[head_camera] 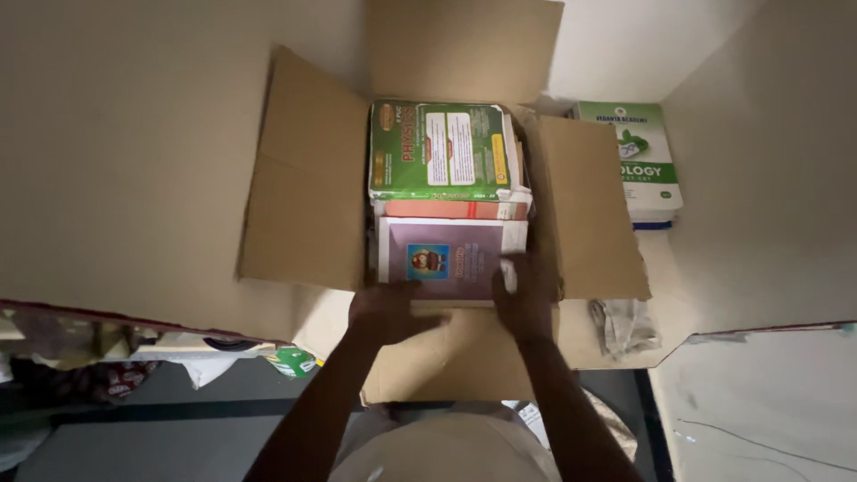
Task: The person removes various books, notebooks, and papers from a cardboard box, flipping through several items to look at the pages before stacking them on the floor.
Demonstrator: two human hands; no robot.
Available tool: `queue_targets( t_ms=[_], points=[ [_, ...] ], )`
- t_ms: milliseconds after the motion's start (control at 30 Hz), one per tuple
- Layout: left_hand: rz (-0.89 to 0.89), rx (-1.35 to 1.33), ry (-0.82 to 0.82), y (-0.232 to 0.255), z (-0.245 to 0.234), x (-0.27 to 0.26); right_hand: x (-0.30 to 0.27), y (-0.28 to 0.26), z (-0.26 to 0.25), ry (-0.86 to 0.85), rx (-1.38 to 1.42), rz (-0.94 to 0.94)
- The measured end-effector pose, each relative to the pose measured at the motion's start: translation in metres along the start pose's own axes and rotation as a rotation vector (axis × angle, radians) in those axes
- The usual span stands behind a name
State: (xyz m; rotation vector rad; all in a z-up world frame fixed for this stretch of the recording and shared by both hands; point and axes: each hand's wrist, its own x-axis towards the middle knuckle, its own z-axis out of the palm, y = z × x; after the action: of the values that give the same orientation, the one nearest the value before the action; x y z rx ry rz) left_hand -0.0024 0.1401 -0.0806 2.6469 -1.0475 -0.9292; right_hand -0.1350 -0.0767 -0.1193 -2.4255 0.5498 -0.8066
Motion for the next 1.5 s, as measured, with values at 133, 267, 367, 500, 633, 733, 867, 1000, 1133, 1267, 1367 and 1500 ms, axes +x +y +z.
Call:
queue_targets(
  t_ms=[133,267,367,500,633,733,867,1000,1133,1267,1367,1500],
  points=[
    [-0.102,-0.093,0.172,-0.002,0.009,0.017,0.052,0.055,0.018,0.004,0.018,0.012],
    [-0.248,-0.147,0.328,-0.005,0.019,0.045,0.048,0.091,0.023,-0.263,0.105,0.299],
    [-0.333,-0.228,0.304,-0.008,0.026,0.066,0.036,0.1,0.03,-0.355,0.012,0.369],
    [-0.405,-0.445,0.254,-0.021,0.037,0.089,0.041,0.1,0.035,-0.337,0.044,0.387],
    [-0.353,-0.593,0.301,-0.047,0.054,0.12,0.047,0.089,0.028,-0.413,-0.017,0.502],
    [-0.323,-0.652,0.387,-0.061,0.061,0.127,0.046,0.085,0.025,-0.439,-0.008,0.547],
    [-0.39,-0.753,0.384,-0.056,0.049,0.117,0.049,0.074,0.017,-0.414,-0.048,0.561],
    [-0.369,-0.654,0.537,-0.046,0.04,0.096,0.048,0.065,0.006,-0.234,0.191,0.535],
    [-0.302,-0.662,0.763,-0.035,0.037,0.082,0.041,0.068,0.001,-0.125,0.138,0.37],
    [-0.246,-0.798,0.867,-0.035,0.039,0.073,0.038,0.075,-0.005,-0.056,0.286,0.37],
    [-0.09,-0.95,0.881,-0.038,0.045,0.073,0.026,0.066,-0.027,0.089,0.424,0.213],
    [0.308,-1.18,0.991,-0.026,0.044,0.083,0.018,0.031,-0.06,0.045,0.558,0.259]
  ],
)
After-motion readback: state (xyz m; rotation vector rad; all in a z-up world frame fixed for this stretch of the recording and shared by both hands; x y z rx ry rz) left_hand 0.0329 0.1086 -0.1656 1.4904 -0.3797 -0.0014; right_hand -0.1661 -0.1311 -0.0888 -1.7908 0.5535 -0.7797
